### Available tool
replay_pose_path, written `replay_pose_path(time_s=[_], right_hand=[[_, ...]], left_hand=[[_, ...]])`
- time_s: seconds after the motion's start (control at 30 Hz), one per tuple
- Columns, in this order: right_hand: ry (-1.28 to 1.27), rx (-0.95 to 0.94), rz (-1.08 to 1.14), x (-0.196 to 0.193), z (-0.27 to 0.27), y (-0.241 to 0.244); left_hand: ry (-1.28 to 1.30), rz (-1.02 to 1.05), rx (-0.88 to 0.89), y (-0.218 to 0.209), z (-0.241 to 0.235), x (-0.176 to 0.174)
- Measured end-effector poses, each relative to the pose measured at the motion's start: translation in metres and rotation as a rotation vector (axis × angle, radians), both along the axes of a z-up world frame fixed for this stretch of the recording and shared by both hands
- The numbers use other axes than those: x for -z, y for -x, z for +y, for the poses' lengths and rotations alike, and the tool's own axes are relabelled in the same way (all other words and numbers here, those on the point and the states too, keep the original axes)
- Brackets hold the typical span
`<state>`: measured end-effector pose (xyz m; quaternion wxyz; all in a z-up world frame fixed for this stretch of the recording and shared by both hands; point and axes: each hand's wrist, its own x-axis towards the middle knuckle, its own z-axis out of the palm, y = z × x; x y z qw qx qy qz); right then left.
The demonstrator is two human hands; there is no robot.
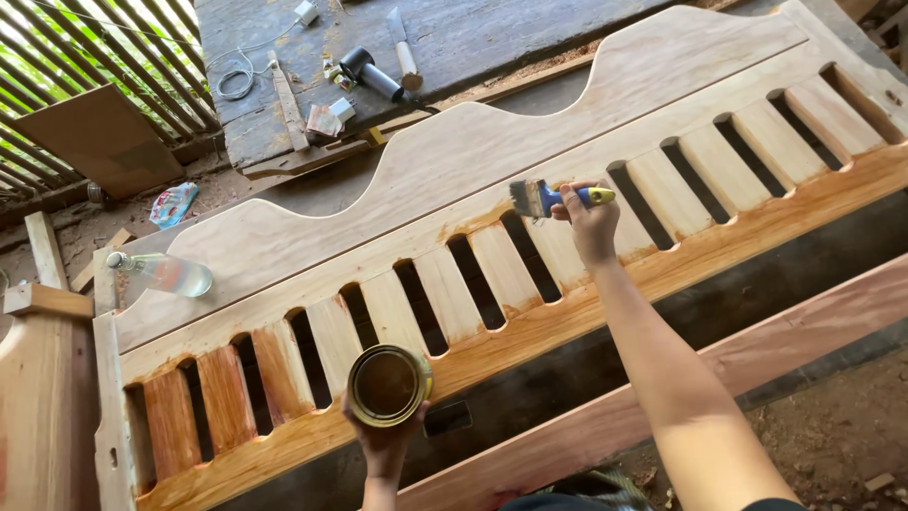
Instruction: Apply wood stain to a wooden furniture component using a paintbrush.
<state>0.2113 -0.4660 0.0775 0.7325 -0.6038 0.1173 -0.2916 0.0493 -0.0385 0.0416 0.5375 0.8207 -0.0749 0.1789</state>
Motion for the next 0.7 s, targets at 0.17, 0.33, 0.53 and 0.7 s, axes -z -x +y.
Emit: replay_pose_path(time_s=[0.17, 0.33, 0.53, 0.7], right_hand=[[-0.073, -0.103, 0.069, -0.083, 0.052, 0.053], [-0.038, -0.325, 0.078, -0.134, 0.093, 0.093], [0.253, -0.196, 0.019, -0.120, 0.105, 0.096], [0.104, -0.182, 0.037, -0.067, 0.095, 0.071]], left_hand=[[0.008, -0.034, 0.111, -0.018, -0.021, -0.015], [0.116, -0.009, 0.266, -0.031, -0.053, -0.012], [-0.028, -0.056, 0.277, -0.028, -0.073, -0.018], [0.003, 0.016, 0.243, -0.003, -0.065, -0.023]])
